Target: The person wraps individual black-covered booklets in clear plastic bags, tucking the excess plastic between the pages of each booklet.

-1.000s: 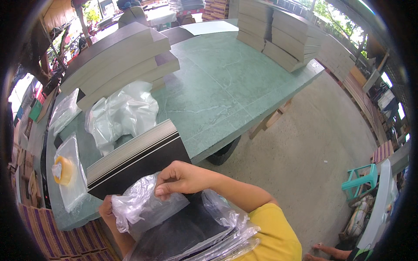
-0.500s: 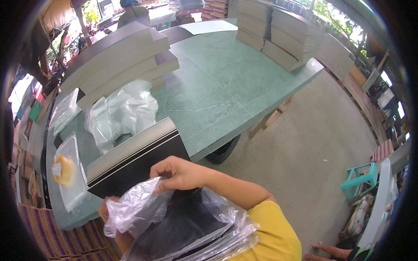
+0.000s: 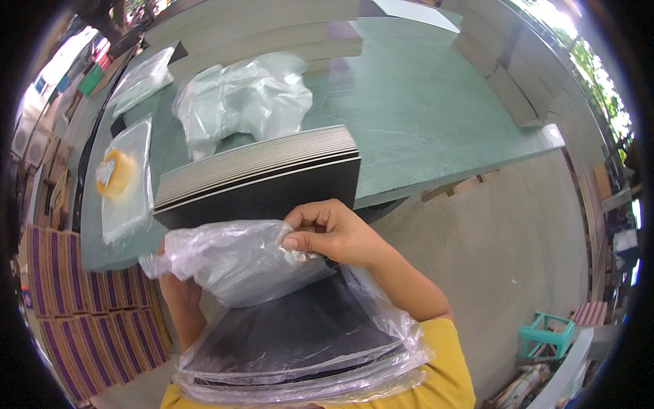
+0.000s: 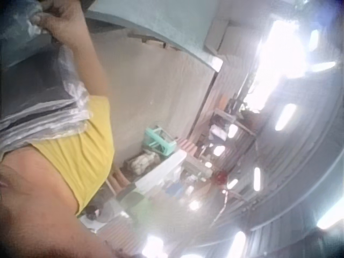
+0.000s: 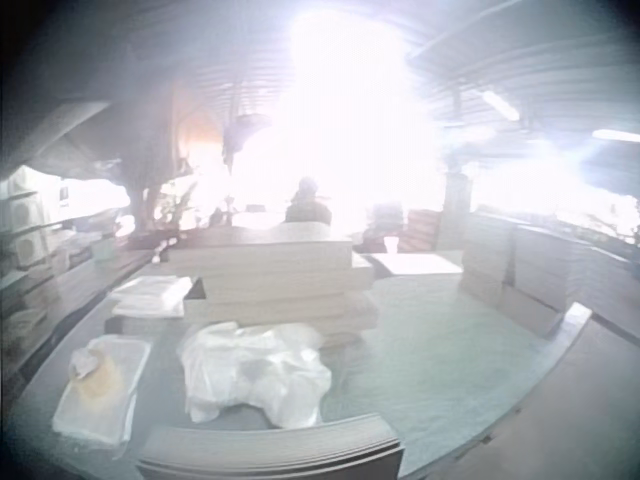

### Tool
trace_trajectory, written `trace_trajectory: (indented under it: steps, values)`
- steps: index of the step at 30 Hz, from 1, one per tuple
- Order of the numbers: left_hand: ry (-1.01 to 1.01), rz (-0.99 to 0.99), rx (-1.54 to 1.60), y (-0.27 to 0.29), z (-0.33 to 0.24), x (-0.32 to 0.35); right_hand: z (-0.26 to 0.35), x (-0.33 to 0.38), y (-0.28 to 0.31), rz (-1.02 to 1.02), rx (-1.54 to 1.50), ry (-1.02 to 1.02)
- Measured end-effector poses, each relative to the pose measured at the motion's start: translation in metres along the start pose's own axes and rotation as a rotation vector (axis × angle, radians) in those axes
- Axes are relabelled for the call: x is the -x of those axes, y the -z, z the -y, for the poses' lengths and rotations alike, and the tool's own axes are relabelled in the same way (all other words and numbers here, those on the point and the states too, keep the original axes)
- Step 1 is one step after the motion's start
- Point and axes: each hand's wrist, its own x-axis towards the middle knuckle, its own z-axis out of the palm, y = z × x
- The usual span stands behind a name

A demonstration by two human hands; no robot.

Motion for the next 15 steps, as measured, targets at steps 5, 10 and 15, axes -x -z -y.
trace_trajectory:
  steps: [5, 10, 15]
  values:
    - [-0.035, 0.105, -0.105, -0.003, -0.004, 0.007, 0.011, -0.005, -0.019, 0.147, 0.193, -0.145]
    - [-0.016, 0.022, -0.093, 0.007, -0.006, 0.015, 0.012, -0.002, -0.007, 0.128, 0.406, 0.086]
    - [0.069, -0.002, -0.199, 0.006, -0.002, 0.011, 0.003, 0.001, -0.004, 0.307, 0.521, 0.104]
